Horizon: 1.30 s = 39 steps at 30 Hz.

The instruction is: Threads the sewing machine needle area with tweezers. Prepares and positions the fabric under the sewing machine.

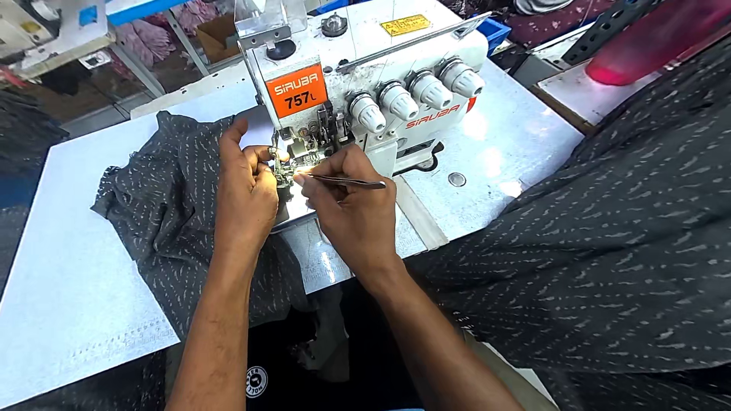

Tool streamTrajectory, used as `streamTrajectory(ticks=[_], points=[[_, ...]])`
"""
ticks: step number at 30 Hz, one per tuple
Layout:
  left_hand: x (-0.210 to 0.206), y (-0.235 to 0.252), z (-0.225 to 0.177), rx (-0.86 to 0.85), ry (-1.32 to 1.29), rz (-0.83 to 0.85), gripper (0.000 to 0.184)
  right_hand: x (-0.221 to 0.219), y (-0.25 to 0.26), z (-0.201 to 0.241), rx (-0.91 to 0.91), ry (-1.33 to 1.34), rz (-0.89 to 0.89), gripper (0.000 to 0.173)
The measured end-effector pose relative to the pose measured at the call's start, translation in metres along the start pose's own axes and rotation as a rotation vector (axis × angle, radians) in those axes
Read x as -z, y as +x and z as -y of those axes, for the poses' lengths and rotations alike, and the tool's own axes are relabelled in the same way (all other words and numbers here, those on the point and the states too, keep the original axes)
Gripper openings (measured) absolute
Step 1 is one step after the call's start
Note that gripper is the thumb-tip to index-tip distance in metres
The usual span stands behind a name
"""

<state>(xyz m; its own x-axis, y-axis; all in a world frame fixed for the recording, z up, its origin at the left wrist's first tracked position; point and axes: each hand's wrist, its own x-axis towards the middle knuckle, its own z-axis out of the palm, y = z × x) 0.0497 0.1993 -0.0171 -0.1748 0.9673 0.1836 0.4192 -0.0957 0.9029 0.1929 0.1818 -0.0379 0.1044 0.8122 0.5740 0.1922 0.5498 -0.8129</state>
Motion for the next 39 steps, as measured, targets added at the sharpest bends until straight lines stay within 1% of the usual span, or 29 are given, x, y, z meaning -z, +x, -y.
streamTrajectory(ticks=[6,8,11,16,19,23,27,29,33,39], points=[[-0.002,0.000,-0.001,0.010,-0.003,-0.008,0.068,-0.004,-0.014,-0.001,0.104,-0.063,-0.085,0.009],[-0.001,0.000,0.000,0.017,0.010,-0.010,0.068,-0.003,-0.017,-0.001,0.080,-0.027,-0.097,0.010],[-0.001,0.000,0.000,0.015,-0.001,-0.001,0.068,-0.002,-0.014,0.002,-0.017,0.012,-0.075,0.014],[0.000,-0.001,0.000,0.006,0.032,-0.006,0.067,-0.005,0.001,0.000,-0.079,-0.030,-0.045,0.017],[0.000,-0.002,-0.001,0.014,0.052,-0.003,0.064,-0.003,0.004,0.002,-0.121,-0.053,-0.015,0.016],[0.000,0.000,-0.001,0.010,0.058,-0.007,0.066,-0.001,0.004,0.004,-0.113,-0.006,-0.038,0.012],[0.000,-0.002,-0.001,0.018,0.062,-0.006,0.065,-0.002,0.000,0.005,-0.121,0.107,-0.101,0.016],[-0.001,0.000,0.001,0.000,0.048,-0.013,0.067,-0.002,0.000,0.004,-0.112,0.103,-0.091,0.018],[-0.001,0.001,0.000,0.007,0.040,-0.012,0.067,0.002,0.004,0.006,-0.111,0.008,-0.023,0.020],[-0.001,0.000,0.000,0.014,0.029,-0.011,0.066,0.004,0.003,0.007,-0.119,0.007,0.002,0.020]])
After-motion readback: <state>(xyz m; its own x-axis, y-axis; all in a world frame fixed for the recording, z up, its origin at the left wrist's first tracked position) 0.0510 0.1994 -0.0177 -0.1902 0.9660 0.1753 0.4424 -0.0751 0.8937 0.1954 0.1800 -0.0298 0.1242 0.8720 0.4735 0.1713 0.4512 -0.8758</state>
